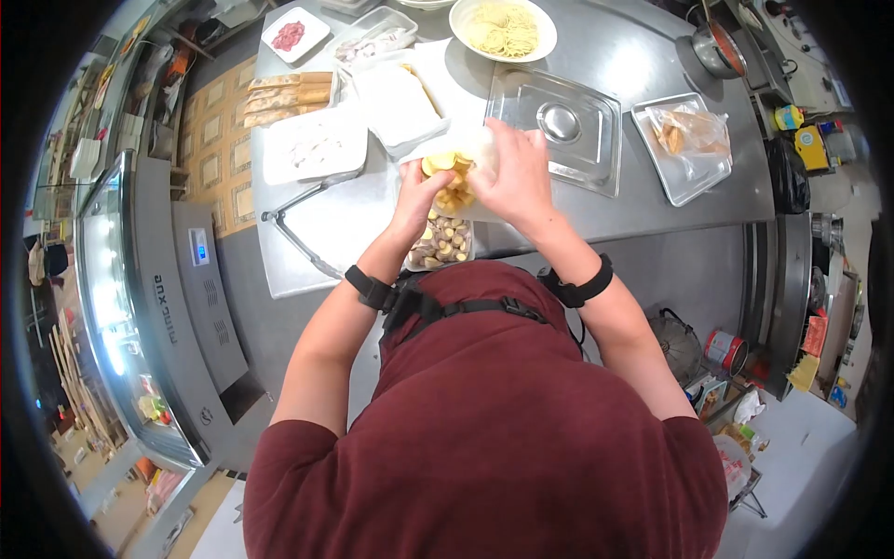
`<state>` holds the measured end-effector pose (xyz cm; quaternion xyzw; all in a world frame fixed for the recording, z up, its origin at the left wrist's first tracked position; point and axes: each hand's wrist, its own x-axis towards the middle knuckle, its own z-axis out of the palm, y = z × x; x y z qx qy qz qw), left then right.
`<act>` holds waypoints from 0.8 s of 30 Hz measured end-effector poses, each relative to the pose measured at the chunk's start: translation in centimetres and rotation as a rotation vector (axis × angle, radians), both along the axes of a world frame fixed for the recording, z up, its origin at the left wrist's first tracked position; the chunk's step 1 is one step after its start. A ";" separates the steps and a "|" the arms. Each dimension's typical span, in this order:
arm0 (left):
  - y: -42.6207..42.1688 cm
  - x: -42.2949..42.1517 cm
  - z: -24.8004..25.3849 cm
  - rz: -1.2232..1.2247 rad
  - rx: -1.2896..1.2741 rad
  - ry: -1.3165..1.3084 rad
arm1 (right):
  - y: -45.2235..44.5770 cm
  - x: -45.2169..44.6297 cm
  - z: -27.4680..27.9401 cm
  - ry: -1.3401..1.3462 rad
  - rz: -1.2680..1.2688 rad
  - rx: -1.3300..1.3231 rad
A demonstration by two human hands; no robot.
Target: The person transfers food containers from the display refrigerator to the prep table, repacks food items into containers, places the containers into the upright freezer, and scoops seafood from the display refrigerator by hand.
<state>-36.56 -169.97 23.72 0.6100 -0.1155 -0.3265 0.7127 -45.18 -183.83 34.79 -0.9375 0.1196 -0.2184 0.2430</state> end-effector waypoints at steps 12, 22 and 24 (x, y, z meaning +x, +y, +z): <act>1.9 -1.5 3.2 0.183 0.146 -0.098 | 2.9 1.1 -2.4 -0.347 0.244 -0.150; 4.4 -1.5 -0.7 0.129 0.393 -0.151 | 2.7 1.0 -2.7 -0.533 0.406 -0.380; 4.5 -1.3 -1.7 0.088 0.448 -0.129 | 2.5 1.2 -2.9 -0.521 0.385 -0.337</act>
